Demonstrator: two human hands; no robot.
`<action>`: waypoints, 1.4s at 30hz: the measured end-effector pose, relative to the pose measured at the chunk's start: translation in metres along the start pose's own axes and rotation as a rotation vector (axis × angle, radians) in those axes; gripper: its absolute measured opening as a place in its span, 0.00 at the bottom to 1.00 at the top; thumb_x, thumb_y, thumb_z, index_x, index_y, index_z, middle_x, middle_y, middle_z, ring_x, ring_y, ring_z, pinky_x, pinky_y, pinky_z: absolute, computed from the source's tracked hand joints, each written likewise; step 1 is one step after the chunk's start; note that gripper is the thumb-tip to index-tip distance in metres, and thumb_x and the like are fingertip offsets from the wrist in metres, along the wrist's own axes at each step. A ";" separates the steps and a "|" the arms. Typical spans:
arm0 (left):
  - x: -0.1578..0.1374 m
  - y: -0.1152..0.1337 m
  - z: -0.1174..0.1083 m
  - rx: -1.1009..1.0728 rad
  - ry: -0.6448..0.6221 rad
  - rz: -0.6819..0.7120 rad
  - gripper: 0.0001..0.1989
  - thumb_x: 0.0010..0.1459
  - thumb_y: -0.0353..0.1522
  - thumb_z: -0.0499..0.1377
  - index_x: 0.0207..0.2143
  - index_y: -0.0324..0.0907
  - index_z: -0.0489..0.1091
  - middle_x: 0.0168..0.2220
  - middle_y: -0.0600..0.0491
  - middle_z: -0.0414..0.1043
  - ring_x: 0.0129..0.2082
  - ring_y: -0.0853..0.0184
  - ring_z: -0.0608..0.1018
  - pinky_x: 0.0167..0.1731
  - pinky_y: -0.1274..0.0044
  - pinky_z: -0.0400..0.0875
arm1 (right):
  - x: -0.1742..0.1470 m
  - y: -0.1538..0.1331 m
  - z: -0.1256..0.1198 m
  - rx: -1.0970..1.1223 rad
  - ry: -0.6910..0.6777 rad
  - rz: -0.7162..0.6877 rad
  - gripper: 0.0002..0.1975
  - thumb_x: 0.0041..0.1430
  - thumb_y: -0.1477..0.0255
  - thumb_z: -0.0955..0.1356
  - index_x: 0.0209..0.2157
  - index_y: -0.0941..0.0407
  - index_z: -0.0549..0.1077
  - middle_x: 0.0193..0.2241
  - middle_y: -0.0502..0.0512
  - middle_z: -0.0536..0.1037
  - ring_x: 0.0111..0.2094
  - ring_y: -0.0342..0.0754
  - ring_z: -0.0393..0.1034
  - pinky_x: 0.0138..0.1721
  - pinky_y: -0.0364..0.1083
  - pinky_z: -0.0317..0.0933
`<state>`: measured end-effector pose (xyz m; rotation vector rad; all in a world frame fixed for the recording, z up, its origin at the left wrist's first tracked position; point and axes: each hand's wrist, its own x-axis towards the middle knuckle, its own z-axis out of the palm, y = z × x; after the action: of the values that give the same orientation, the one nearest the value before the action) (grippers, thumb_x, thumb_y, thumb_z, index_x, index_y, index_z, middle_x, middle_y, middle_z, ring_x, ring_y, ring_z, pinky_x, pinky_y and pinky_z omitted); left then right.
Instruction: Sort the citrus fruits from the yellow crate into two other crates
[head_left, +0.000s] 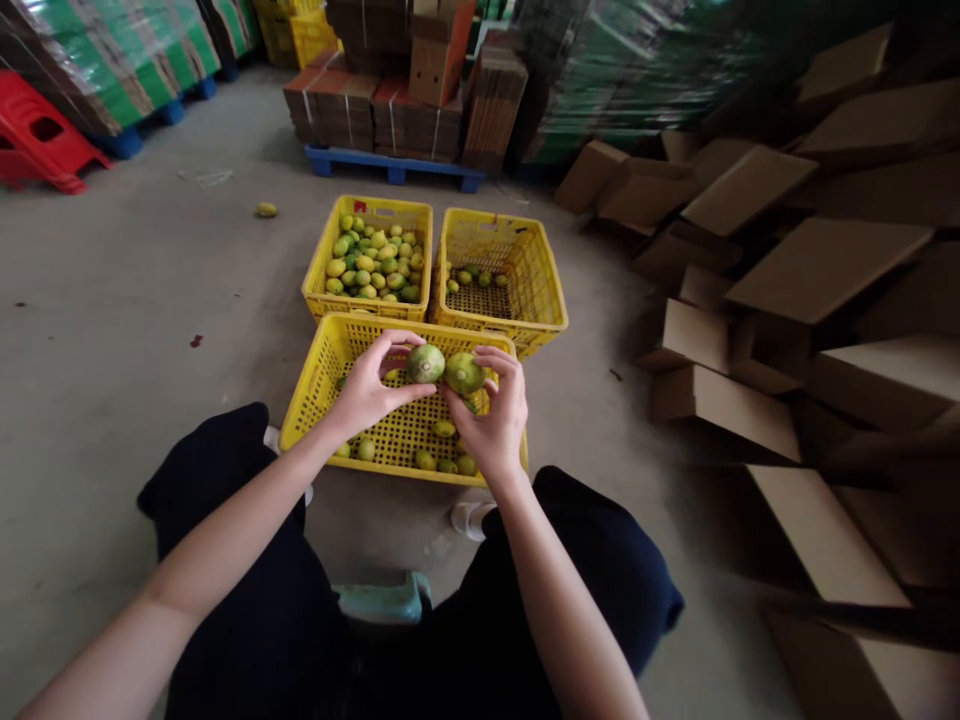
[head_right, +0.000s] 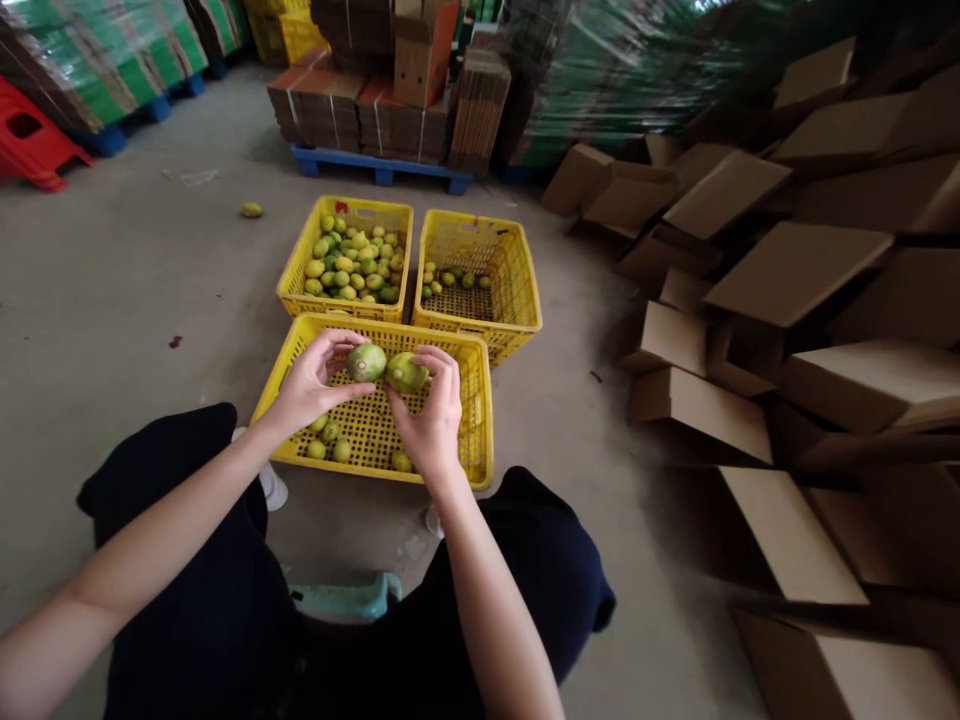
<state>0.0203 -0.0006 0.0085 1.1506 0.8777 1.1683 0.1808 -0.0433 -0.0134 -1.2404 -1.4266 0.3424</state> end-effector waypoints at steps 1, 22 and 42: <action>0.000 0.001 -0.001 0.001 0.005 0.010 0.25 0.34 0.18 0.71 0.38 0.42 0.74 0.44 0.52 0.71 0.48 0.64 0.73 0.50 0.77 0.66 | 0.001 0.000 0.000 -0.009 0.004 -0.003 0.17 0.53 0.72 0.71 0.44 0.49 0.66 0.48 0.57 0.69 0.52 0.54 0.65 0.47 0.57 0.67; 0.005 -0.008 0.000 -0.430 -0.196 -0.279 0.23 0.55 0.45 0.56 0.18 0.37 0.72 0.17 0.51 0.70 0.17 0.71 0.71 0.21 0.79 0.66 | 0.007 -0.013 0.025 0.968 -0.135 0.773 0.19 0.54 0.57 0.64 0.22 0.57 0.75 0.19 0.51 0.75 0.19 0.43 0.67 0.21 0.42 0.60; 0.025 -0.003 0.005 -1.005 0.118 -0.465 0.10 0.59 0.29 0.51 0.34 0.38 0.72 0.29 0.51 0.75 0.23 0.73 0.76 0.20 0.85 0.72 | 0.041 -0.001 0.025 1.466 0.148 0.863 0.08 0.57 0.68 0.65 0.31 0.57 0.73 0.23 0.51 0.77 0.27 0.43 0.74 0.30 0.42 0.72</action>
<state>0.0307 0.0224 0.0080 0.0511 0.4741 1.0669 0.1682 0.0000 0.0016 -0.4857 -0.1483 1.4985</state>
